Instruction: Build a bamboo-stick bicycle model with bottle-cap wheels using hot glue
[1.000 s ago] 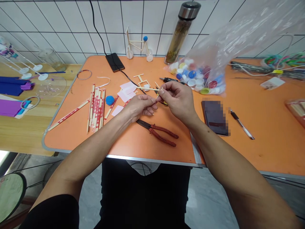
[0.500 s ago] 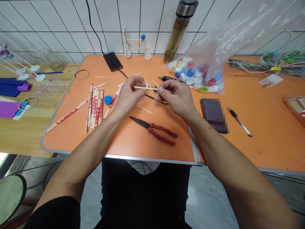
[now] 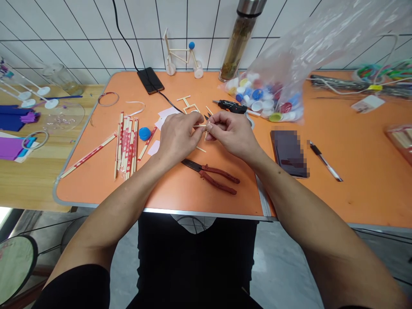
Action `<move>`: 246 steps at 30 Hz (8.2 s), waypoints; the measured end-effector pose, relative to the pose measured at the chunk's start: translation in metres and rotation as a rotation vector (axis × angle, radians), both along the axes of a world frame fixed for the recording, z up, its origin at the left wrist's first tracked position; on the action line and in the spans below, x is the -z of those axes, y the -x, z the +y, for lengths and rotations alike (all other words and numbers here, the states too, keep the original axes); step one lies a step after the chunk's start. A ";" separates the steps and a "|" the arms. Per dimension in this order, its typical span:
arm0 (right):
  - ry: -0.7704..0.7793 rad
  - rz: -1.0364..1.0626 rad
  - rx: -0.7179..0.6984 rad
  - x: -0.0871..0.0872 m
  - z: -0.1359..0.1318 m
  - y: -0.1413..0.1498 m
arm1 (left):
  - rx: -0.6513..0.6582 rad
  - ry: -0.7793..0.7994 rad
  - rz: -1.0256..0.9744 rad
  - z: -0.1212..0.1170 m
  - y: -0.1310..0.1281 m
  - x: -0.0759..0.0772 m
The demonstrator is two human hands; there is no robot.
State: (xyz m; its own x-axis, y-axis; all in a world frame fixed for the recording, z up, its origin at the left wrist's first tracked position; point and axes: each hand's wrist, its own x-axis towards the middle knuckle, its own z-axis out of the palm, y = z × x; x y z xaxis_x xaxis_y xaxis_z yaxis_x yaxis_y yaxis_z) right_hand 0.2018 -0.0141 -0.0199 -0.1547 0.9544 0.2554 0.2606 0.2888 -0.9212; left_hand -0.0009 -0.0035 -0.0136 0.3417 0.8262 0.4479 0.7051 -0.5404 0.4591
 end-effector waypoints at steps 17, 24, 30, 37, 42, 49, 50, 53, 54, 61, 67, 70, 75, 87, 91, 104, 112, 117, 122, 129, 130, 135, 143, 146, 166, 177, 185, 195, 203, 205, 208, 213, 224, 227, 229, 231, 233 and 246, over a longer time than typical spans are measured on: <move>0.151 0.120 -0.133 -0.001 0.004 -0.003 | 0.119 0.222 -0.276 0.005 0.000 -0.002; 0.141 0.131 -0.150 0.001 0.004 -0.004 | 0.105 0.282 -0.315 0.007 0.000 -0.001; 0.135 0.111 -0.126 0.004 0.005 -0.004 | 0.078 0.308 -0.330 0.005 -0.002 -0.004; 0.116 0.102 -0.128 0.002 0.004 -0.002 | 0.060 0.335 -0.361 0.005 -0.002 -0.005; 0.163 0.020 -0.077 -0.002 0.005 -0.006 | 0.077 0.403 -0.459 0.009 -0.001 -0.002; 0.113 -0.609 0.019 -0.009 0.006 -0.014 | 0.050 0.436 -0.560 0.014 0.002 -0.011; 0.084 -0.661 0.029 -0.008 0.005 -0.013 | 0.041 0.437 -0.567 0.014 0.003 -0.012; 0.066 -0.723 0.035 -0.004 0.001 -0.007 | 0.021 0.443 -0.581 0.016 0.005 -0.013; 0.075 -0.728 0.034 -0.003 0.000 -0.005 | 0.020 0.445 -0.585 0.017 0.005 -0.013; -0.018 -0.708 0.205 -0.011 0.016 -0.036 | 0.029 0.476 -0.644 0.018 0.003 -0.007; 0.102 -0.684 0.543 -0.001 0.047 -0.086 | 0.035 0.507 -0.692 0.020 0.006 -0.009; 0.209 -0.788 0.543 0.006 0.053 -0.078 | 0.014 0.518 -0.709 0.020 0.008 -0.011; 0.262 -0.835 0.578 0.006 0.055 -0.053 | 0.024 0.551 -0.769 0.022 0.010 -0.014; 0.183 -0.679 0.718 0.015 0.055 -0.056 | 0.087 0.659 -0.921 0.027 0.016 -0.010; 0.110 -0.474 0.700 0.018 0.056 -0.055 | 0.062 0.663 -0.896 0.026 0.016 -0.015; 0.142 0.435 0.180 -0.007 0.025 -0.027 | 0.098 0.677 -1.033 0.028 0.020 -0.013; 0.060 0.252 0.093 -0.028 0.001 -0.019 | 0.129 0.658 -1.056 0.030 0.023 -0.014; 0.015 0.197 0.015 -0.031 -0.004 -0.021 | 0.159 0.643 -1.080 0.031 0.028 -0.013; 0.021 0.140 0.023 -0.032 -0.009 -0.021 | 0.173 0.608 -1.085 0.034 0.031 -0.014; 0.001 0.111 0.047 -0.033 -0.017 -0.017 | 0.206 0.545 -1.102 0.036 0.033 -0.012; -0.001 0.108 0.052 -0.033 -0.018 -0.017 | 0.210 0.541 -1.105 0.036 0.033 -0.011; -0.005 0.093 0.058 -0.031 -0.019 -0.017 | 0.228 0.540 -1.106 0.036 0.034 -0.011; 0.005 0.080 0.042 -0.031 -0.018 -0.018 | 0.224 0.557 -1.108 0.035 0.032 -0.014; -0.004 0.060 0.036 -0.031 -0.018 -0.018 | 0.217 0.557 -1.106 0.034 0.032 -0.014; 0.002 0.027 0.067 -0.042 -0.022 -0.014 | 0.213 0.560 -1.101 0.032 0.032 -0.016; 0.009 0.025 0.073 -0.042 -0.022 -0.013 | 0.202 0.553 -1.090 0.032 0.032 -0.017; -0.013 0.043 0.046 -0.040 -0.022 -0.015 | 0.197 0.564 -1.120 0.033 0.031 -0.016; 0.014 0.220 0.254 -0.016 0.012 -0.038 | 0.198 0.615 -1.134 0.034 0.031 -0.015; 0.362 0.212 0.489 0.018 0.065 -0.072 | 0.233 0.650 -1.127 0.033 0.027 -0.014; 0.374 0.145 0.530 0.020 0.069 -0.075 | 0.235 0.642 -1.116 0.033 0.026 -0.014; 0.293 -0.203 0.582 0.016 0.069 -0.085 | 0.240 0.639 -1.105 0.033 0.026 -0.014; 0.322 -0.777 0.584 -0.012 0.049 -0.095 | 0.251 0.630 -1.104 0.033 0.025 -0.015; 0.221 -1.252 -0.090 -0.039 -0.034 0.012 | 0.157 0.587 -0.972 0.034 0.027 -0.012; 0.265 -1.318 -0.103 -0.034 -0.033 0.020 | 0.150 0.582 -0.950 0.031 0.027 -0.015; 0.271 -1.319 -0.080 -0.031 -0.031 0.022 | 0.150 0.577 -0.938 0.029 0.027 -0.018; 0.268 -1.303 -0.039 -0.028 -0.029 0.022 | 0.136 0.573 -0.925 0.028 0.027 -0.020; 0.254 -1.251 0.009 -0.025 -0.028 0.021 | 0.122 0.570 -0.914 0.028 0.027 -0.021; 0.138 0.149 0.047 0.004 -0.004 0.008 | 0.146 0.535 -0.872 0.021 0.027 -0.027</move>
